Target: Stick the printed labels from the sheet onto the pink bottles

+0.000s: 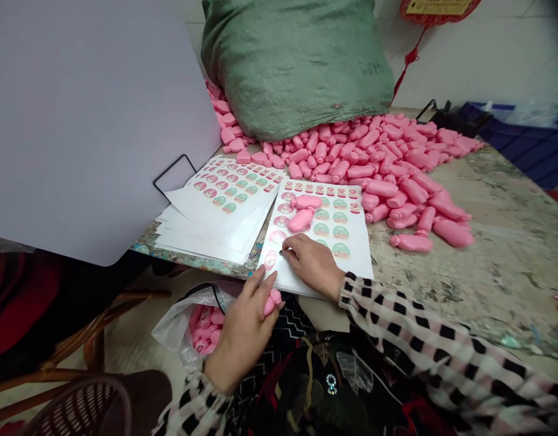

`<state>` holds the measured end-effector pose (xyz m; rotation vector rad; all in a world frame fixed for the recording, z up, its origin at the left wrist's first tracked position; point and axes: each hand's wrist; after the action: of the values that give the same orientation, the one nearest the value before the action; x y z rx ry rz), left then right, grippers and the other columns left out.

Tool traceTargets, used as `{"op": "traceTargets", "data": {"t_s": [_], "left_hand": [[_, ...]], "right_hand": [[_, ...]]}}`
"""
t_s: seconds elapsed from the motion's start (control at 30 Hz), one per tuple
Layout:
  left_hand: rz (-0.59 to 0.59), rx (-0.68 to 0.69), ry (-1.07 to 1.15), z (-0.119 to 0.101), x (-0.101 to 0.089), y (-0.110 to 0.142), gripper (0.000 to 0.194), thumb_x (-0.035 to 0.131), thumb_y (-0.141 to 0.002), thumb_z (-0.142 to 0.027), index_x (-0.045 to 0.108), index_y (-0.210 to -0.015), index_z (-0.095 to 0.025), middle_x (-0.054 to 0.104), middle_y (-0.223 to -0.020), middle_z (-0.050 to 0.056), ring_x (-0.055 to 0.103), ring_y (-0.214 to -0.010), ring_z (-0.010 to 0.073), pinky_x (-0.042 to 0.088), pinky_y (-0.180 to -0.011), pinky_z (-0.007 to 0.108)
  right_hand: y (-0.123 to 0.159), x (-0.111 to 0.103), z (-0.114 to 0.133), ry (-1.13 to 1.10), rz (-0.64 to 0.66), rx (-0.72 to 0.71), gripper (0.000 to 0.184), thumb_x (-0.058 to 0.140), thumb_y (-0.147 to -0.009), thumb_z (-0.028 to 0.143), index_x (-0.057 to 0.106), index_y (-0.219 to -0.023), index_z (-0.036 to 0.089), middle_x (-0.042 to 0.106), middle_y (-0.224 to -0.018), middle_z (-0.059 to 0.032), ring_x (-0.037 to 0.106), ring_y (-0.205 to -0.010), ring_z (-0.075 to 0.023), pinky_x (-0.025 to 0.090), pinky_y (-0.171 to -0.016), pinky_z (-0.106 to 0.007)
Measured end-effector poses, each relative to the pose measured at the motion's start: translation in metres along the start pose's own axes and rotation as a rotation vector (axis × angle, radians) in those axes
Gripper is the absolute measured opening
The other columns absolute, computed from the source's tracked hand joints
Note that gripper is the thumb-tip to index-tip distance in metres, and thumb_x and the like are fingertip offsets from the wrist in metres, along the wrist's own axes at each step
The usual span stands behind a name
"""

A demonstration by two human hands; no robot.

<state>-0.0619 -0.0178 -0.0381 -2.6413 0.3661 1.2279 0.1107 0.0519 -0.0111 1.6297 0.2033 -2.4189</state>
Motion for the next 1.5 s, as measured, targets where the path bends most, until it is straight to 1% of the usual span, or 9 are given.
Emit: {"op": "traceTargets", "data": {"t_s": [0.1,0.2,0.53,0.77,0.87,1.0,1.2,1.33,1.5], "left_hand": [[0.05,-0.012,-0.15,-0.003,0.009,0.0,0.051,0.043,-0.088,-0.027,0.036,-0.137,-0.023,0.021,-0.15,0.012,0.043,-0.125,0.0274,0.043,-0.095,0.042],[0.058,-0.03,-0.251,-0.006,0.015,-0.001,0.05,0.04,-0.089,-0.026,0.034,-0.138,-0.022,0.014,-0.152,0.014,0.046,-0.122,0.0299,0.046,-0.091,0.043],[0.041,0.017,-0.413,-0.001,0.022,0.0,0.053,0.038,-0.089,-0.019,0.03,-0.14,-0.024,0.013,-0.152,0.015,0.057,-0.104,0.0268,0.048,-0.083,0.041],[0.001,0.001,-0.387,-0.001,0.027,0.003,0.054,0.038,-0.089,-0.017,0.028,-0.141,-0.024,0.018,-0.15,0.016,0.054,-0.109,0.0268,0.048,-0.083,0.04],[-0.011,0.001,-0.406,-0.001,0.028,0.003,0.052,0.038,-0.089,-0.018,0.031,-0.14,-0.025,0.022,-0.149,0.016,0.056,-0.108,0.0263,0.049,-0.081,0.039],[0.006,0.007,-0.437,0.0,0.029,0.004,0.05,0.037,-0.09,-0.02,0.032,-0.14,-0.023,0.023,-0.149,0.017,0.057,-0.105,0.0266,0.05,-0.079,0.038],[-0.013,0.009,-0.444,0.003,0.033,0.006,0.051,0.036,-0.09,-0.02,0.031,-0.14,-0.024,0.021,-0.15,0.015,0.058,-0.103,0.0254,0.05,-0.079,0.037],[-0.03,0.026,-0.48,0.004,0.036,0.007,0.051,0.037,-0.09,-0.021,0.032,-0.14,-0.024,0.02,-0.15,0.017,0.059,-0.101,0.025,0.05,-0.076,0.036],[-0.032,0.028,-0.479,0.004,0.035,0.007,0.049,0.035,-0.091,-0.021,0.033,-0.14,-0.025,0.022,-0.149,0.018,0.06,-0.098,0.0247,0.051,-0.074,0.036]], "right_hand": [[-0.004,0.001,0.005,0.089,0.01,0.026,0.027,0.032,-0.093,0.032,0.056,-0.102,0.023,0.056,-0.102,-0.006,0.057,-0.083,-0.0173,0.035,-0.062,-0.027],[-0.005,0.001,0.008,0.14,0.028,0.037,0.03,0.029,-0.094,0.034,0.055,-0.104,0.022,0.055,-0.104,-0.0077,0.056,-0.082,-0.018,0.036,-0.061,-0.027],[-0.008,0.002,0.009,0.252,0.024,-0.05,0.031,0.028,-0.094,0.033,0.056,-0.099,0.019,0.056,-0.097,-0.0088,0.056,-0.079,-0.0196,0.038,-0.059,-0.029],[-0.006,0.002,0.012,0.326,0.025,-0.102,0.026,0.033,-0.092,0.022,0.057,-0.1,0.018,0.055,-0.1,-0.0106,0.053,-0.087,-0.0216,0.04,-0.063,-0.03],[-0.007,0.002,0.011,0.325,0.026,-0.092,0.028,0.032,-0.094,0.026,0.058,-0.099,0.018,0.056,-0.098,-0.0103,0.054,-0.085,-0.0211,0.04,-0.063,-0.03],[-0.007,0.004,0.009,0.321,0.011,-0.097,0.03,0.03,-0.094,0.029,0.058,-0.096,0.018,0.056,-0.097,-0.0097,0.054,-0.085,-0.0207,0.04,-0.063,-0.029],[-0.005,0.002,0.01,0.326,0.02,-0.104,0.027,0.032,-0.093,0.026,0.058,-0.097,0.018,0.057,-0.098,-0.0101,0.055,-0.085,-0.0203,0.04,-0.063,-0.029],[-0.005,0.001,0.01,0.319,0.036,-0.109,0.026,0.033,-0.092,0.022,0.058,-0.099,0.018,0.057,-0.1,-0.0096,0.055,-0.084,-0.02,0.04,-0.063,-0.029],[-0.006,0.0,0.009,0.312,0.044,-0.108,0.028,0.031,-0.093,0.025,0.058,-0.098,0.018,0.057,-0.097,-0.0088,0.056,-0.082,-0.0197,0.039,-0.062,-0.029]]}}
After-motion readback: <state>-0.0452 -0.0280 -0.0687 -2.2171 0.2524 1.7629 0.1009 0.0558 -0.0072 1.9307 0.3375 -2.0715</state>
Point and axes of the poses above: each hand's wrist, its own y-axis away from the middle knuckle, its own x-axis out of the palm, z = x × y
